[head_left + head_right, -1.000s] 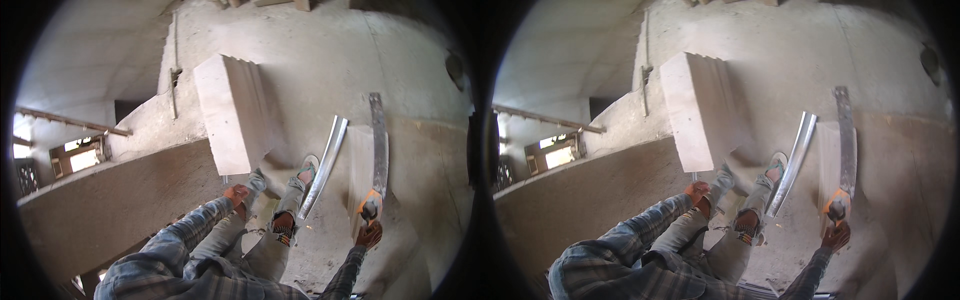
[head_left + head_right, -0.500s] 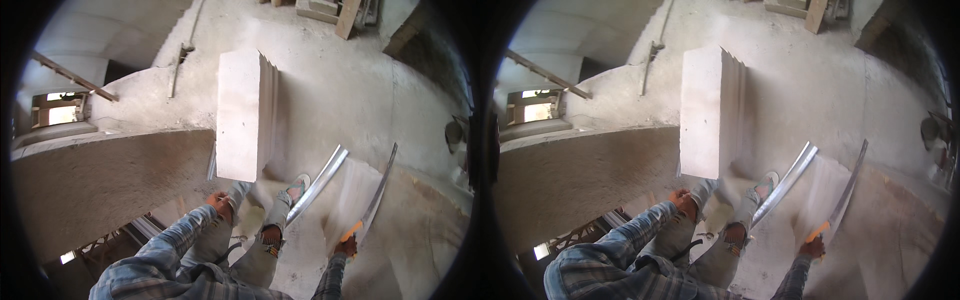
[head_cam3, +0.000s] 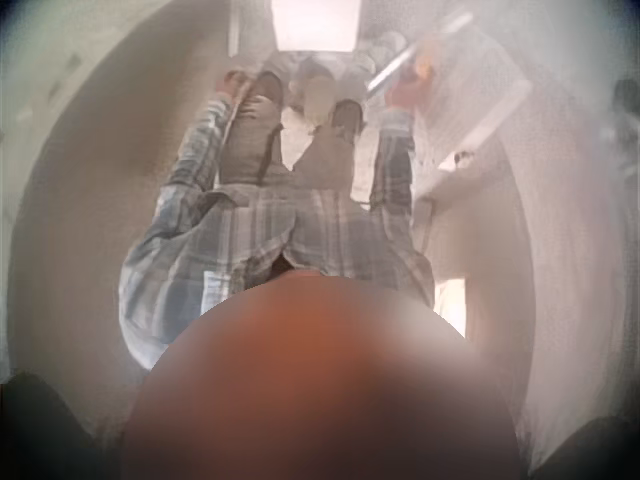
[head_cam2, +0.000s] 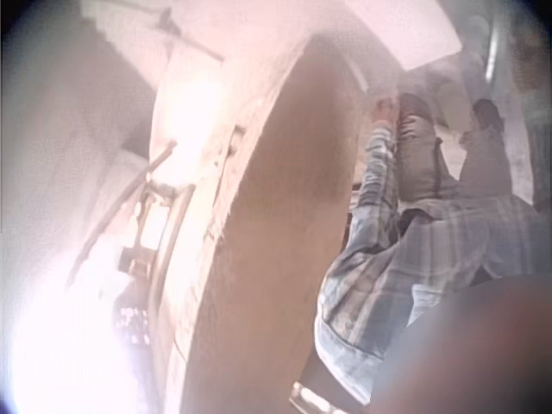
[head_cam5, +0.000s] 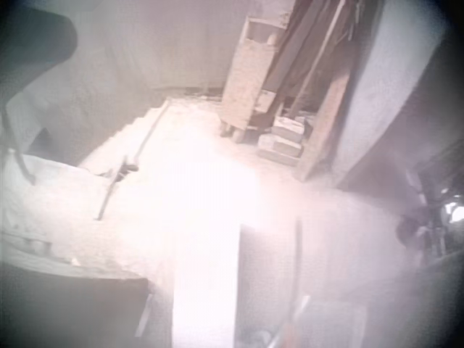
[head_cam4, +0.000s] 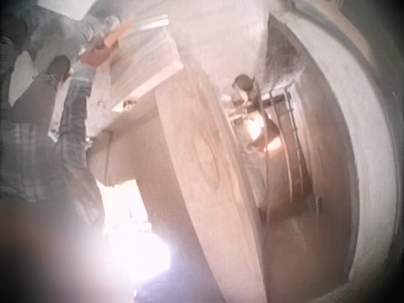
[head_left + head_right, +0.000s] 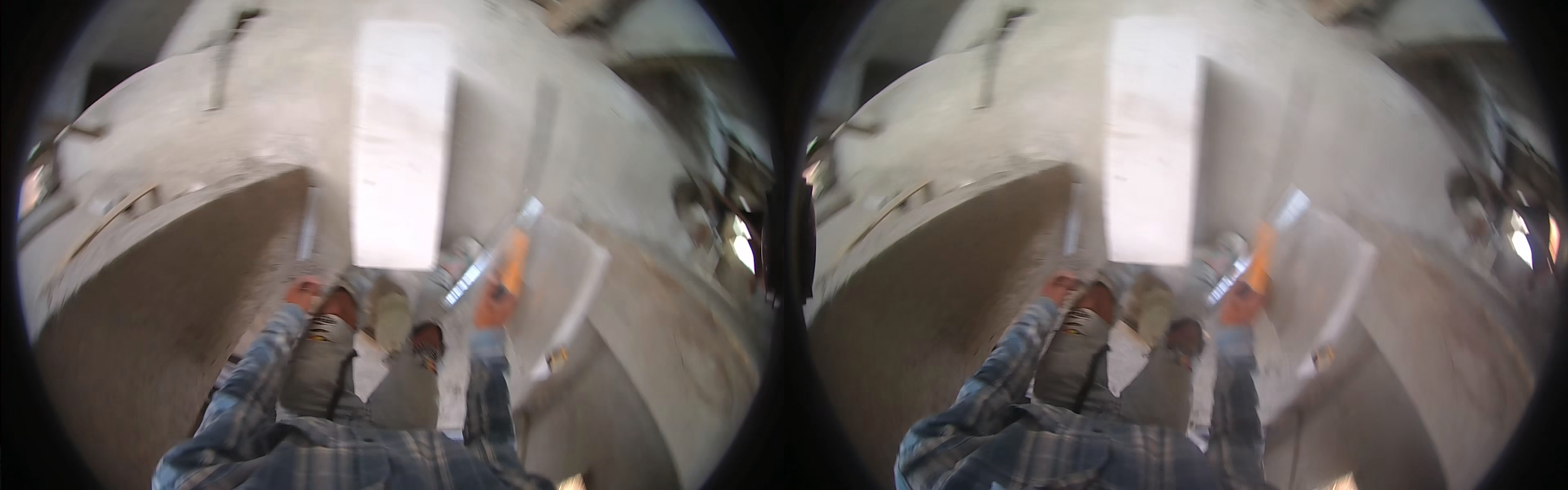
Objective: The person measures a white plasterboard sheet with a tape measure, marks it, and then uses a hand saw to cut the sheet into smaller pieces. The cut pieces are stacked on the floor.
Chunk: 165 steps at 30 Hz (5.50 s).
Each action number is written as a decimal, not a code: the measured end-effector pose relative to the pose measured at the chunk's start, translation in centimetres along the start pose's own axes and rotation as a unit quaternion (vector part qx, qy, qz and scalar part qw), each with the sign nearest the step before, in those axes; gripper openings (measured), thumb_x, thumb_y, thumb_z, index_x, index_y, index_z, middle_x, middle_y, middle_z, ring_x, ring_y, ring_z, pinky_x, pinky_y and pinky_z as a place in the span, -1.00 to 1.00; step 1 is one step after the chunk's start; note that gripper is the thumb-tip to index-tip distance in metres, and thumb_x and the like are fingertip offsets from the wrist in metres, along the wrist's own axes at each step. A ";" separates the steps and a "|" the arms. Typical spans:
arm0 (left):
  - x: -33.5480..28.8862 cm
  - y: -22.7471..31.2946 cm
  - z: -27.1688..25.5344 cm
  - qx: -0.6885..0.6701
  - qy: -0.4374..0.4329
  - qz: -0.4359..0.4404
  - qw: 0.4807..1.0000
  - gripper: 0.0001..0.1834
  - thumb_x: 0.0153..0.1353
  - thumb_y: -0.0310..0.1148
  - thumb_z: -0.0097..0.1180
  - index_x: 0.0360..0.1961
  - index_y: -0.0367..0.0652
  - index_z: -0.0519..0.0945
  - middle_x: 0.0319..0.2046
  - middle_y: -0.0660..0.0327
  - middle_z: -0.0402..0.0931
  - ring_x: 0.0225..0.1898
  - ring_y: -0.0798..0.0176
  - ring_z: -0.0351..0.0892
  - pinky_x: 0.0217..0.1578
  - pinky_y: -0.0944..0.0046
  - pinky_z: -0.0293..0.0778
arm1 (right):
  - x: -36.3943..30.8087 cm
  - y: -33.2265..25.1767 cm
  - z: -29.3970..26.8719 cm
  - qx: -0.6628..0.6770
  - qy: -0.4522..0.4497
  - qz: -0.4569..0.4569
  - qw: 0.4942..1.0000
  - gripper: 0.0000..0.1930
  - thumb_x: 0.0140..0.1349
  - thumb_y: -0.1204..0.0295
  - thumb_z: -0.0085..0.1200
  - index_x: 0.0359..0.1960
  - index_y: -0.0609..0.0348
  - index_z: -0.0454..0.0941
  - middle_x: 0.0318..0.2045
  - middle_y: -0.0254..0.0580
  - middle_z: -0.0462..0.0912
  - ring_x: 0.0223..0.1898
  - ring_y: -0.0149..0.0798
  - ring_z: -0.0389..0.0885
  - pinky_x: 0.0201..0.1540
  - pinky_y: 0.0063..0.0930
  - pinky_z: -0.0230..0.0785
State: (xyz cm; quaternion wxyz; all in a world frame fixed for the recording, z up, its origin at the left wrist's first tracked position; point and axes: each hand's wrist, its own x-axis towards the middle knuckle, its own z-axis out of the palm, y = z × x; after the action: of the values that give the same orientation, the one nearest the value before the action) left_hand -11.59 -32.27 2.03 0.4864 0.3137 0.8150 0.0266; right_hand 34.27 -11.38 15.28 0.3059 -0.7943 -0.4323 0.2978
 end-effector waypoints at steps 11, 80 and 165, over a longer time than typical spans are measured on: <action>1.7 25.6 0.3 -0.011 0.159 0.295 0.942 -0.67 0.27 -0.27 0.20 0.00 -0.16 0.54 -0.02 0.04 0.49 0.07 -0.01 0.44 0.13 0.02 0.34 | 3.0 5.4 -0.5 -0.348 -0.112 -0.017 0.931 -0.58 0.23 0.27 0.20 0.07 0.06 0.36 -0.22 0.03 0.65 -0.21 0.17 0.61 -0.12 0.03 0.42; 20.1 41.0 -1.3 -0.100 0.227 0.284 0.926 -0.44 0.45 0.04 -0.07 -0.23 -0.35 0.64 -0.49 0.08 0.60 -0.41 0.23 0.49 -0.36 0.16 0.44 | 2.9 -11.2 24.0 0.114 -0.151 -0.193 0.963 -0.61 0.26 0.54 0.03 0.14 0.22 0.36 -0.13 0.09 0.57 -0.28 0.10 0.65 -0.28 -0.13 0.53; 21.5 41.1 0.2 0.036 0.339 0.347 0.874 -0.64 0.22 -0.39 0.11 0.06 -0.14 0.56 -0.25 -0.07 0.56 -0.04 -0.16 0.44 0.01 -0.05 0.39 | -12.7 4.6 14.9 0.122 -0.135 0.212 0.960 -0.65 -0.10 0.52 0.23 -0.19 0.33 0.62 -0.65 -0.39 0.24 -0.59 -0.44 0.22 -0.52 -0.46 0.17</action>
State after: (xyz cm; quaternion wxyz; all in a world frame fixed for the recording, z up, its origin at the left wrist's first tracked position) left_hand 1.44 12.21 -0.45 0.1279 0.5656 0.7690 0.2690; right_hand 19.92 -20.99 5.08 0.2687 -0.7769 -0.2517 0.5108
